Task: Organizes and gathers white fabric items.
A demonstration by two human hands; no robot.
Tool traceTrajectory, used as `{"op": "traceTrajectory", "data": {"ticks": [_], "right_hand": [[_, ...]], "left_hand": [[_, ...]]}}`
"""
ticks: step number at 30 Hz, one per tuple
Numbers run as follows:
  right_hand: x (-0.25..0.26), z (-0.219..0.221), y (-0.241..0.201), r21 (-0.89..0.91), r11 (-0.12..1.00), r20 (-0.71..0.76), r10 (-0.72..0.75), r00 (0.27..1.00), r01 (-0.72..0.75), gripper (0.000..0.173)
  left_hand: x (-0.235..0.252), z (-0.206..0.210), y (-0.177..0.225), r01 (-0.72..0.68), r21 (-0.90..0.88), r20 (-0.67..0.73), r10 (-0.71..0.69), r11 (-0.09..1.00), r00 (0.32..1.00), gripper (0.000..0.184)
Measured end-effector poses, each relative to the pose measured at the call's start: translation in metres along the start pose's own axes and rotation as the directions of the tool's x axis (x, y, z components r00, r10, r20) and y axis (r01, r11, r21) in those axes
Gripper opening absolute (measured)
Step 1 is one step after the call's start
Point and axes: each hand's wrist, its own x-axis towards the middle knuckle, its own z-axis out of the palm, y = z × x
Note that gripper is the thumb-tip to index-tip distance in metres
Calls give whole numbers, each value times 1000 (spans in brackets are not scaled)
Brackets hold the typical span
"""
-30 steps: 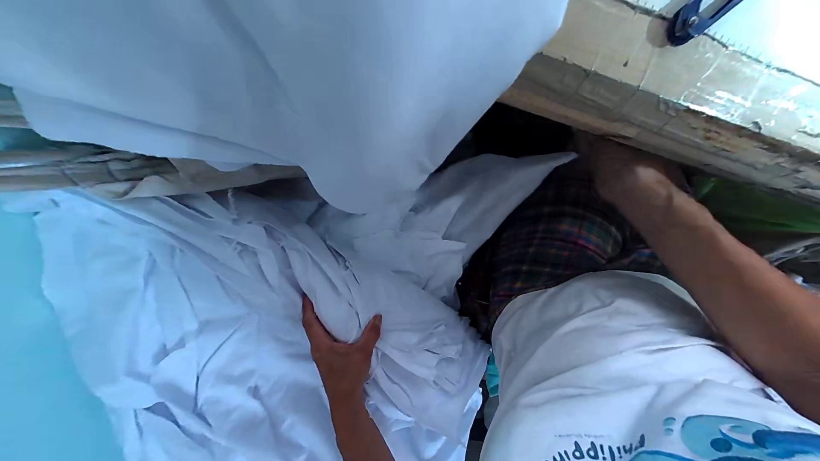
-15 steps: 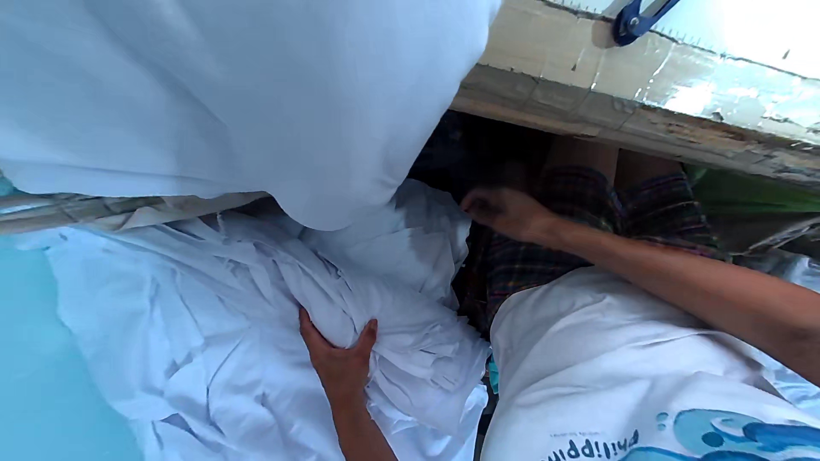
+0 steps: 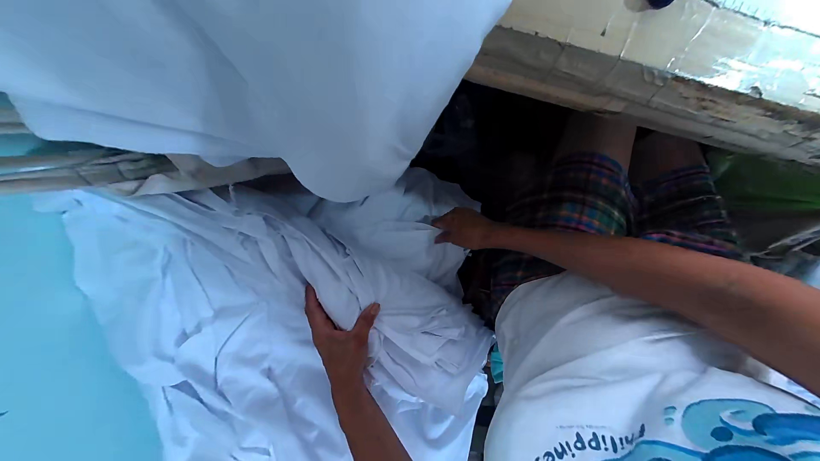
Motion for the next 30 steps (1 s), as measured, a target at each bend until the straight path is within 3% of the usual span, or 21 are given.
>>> {"op": "traceTrajectory", "data": {"ticks": [3,8,14,17,22,25,30], "right_hand": [[-24,-1,5,30,994,-10,-105,994,105,34],[-42,6,-3,70,985,-56,-152,987,155,36],[-50,0,-6,143,989,-117,-20,993,37,23],[-53,-3,-5,207,978,-92,20,996,0,20],[-65,25,-28,324,926,-23,-197,980,194,14],[-65,36,-53,309,931,99,-232,968,192,21],[-55,60,-76,233,944,133,-267,954,232,22]], "left_hand": [[0,-2,-3,5,-24,15,-4,1000,1000,111],[1,-3,-7,-11,-50,18,11,999,1000,110],[1,-4,-5,-3,-43,23,4,999,1000,109],[1,-4,-4,1,-46,22,0,999,1000,110],[1,-3,-6,-4,-58,3,5,998,1000,111],[1,-3,-5,0,-71,-1,0,997,1000,111],[2,0,-3,-4,-40,-23,3,999,1000,108]]}}
